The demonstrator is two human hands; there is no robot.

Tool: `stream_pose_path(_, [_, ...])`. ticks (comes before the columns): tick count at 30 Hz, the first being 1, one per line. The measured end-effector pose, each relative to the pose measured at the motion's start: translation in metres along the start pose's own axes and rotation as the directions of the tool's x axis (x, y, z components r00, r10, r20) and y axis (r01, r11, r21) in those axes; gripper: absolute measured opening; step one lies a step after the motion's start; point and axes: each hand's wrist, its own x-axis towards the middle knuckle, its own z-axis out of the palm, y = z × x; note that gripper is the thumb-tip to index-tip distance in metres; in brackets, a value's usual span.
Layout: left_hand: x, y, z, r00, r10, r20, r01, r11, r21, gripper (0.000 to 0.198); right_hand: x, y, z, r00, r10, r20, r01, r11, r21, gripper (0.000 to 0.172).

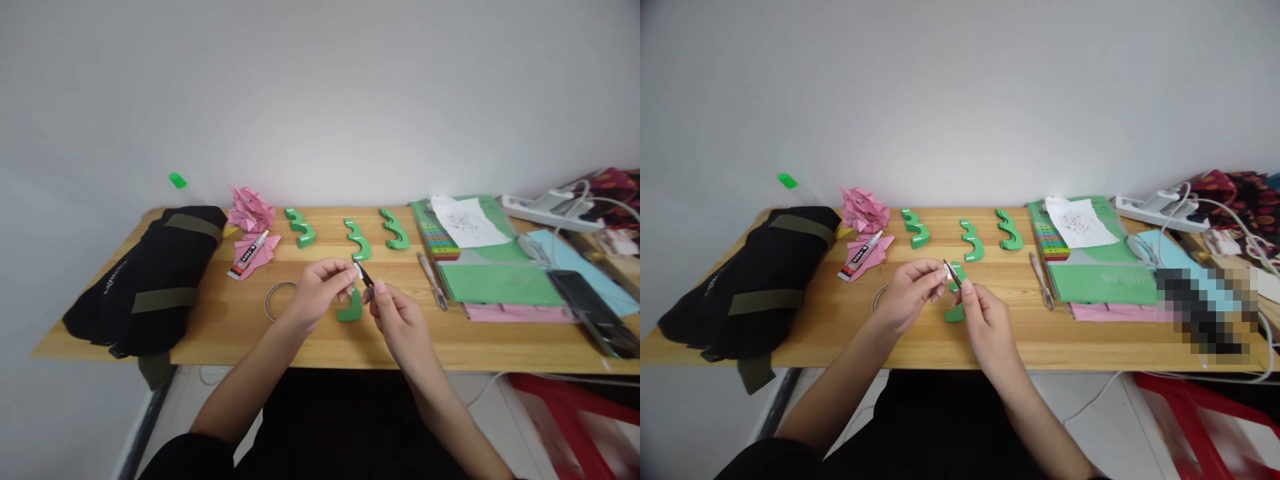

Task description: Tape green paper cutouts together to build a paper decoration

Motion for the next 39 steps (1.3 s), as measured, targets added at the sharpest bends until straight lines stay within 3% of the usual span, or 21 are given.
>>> stream_pose_path(8, [-0.009, 0.011, -0.017, 0.985, -0.007, 0.172, 0.004, 1.000, 0.017, 0.022, -0.006, -0.005, -0.010, 0.996, -0.081, -0.043, 0.075, 0.988, -0.136, 0.051])
stream_pose_path(12, [-0.011, 0.025, -0.022, 0.984, 0.142, 0.104, -0.152, 0.984, 0.097, 0.013, -0.005, -0.008, -0.024, 0.989, -0.146, -0.017, 0.137, 0.959, -0.246, 0.045])
stream_pose_path(14, [-0.010, 0.031, -0.021, 0.985, 0.152, 0.077, -0.158, 0.984, 0.083, 0.017, -0.002, -0.009, -0.029, 0.994, -0.110, 0.006, 0.109, 0.980, -0.169, 0.047])
stream_pose_path(19, [-0.009, 0.036, -0.009, 0.992, 0.031, 0.120, -0.029, 0.999, -0.020, 0.025, 0.008, -0.017, -0.029, 0.999, 0.027, 0.041, -0.034, 0.983, 0.180, 0.045])
stream_pose_path(23, [-0.011, 0.031, -0.002, 0.987, -0.059, 0.152, 0.065, 0.997, -0.036, 0.023, 0.014, -0.028, -0.021, 1.000, -0.001, 0.018, -0.003, 0.976, 0.217, 0.038])
stream_pose_path(27, [-0.011, 0.030, 0.004, 0.977, -0.111, 0.180, 0.115, 0.993, -0.014, 0.023, 0.017, -0.031, -0.018, 0.994, -0.092, 0.053, 0.085, 0.988, 0.129, 0.027])
stream_pose_path(30, [-0.012, 0.030, 0.005, 0.965, -0.161, 0.208, 0.165, 0.986, -0.001, 0.023, 0.019, -0.029, -0.024, 0.986, -0.143, 0.090, 0.140, 0.990, 0.031, 0.029])
stream_pose_path(35, [-0.025, 0.022, -0.011, 0.937, -0.248, 0.245, 0.250, 0.968, 0.025, 0.024, 0.019, -0.010, -0.044, 0.978, -0.076, 0.194, 0.108, 0.982, -0.156, 0.028])
stream_pose_path(37, [-0.035, 0.015, -0.023, 0.953, -0.209, 0.218, 0.181, 0.973, 0.145, 0.024, 0.017, 0.004, -0.050, 0.972, -0.007, 0.237, 0.064, 0.971, -0.232, 0.030])
stream_pose_path(39, [-0.046, 0.005, -0.036, 0.984, -0.076, 0.159, 0.014, 0.933, 0.359, 0.019, 0.014, 0.019, -0.052, 0.946, 0.073, 0.315, 0.024, 0.955, -0.294, 0.033])
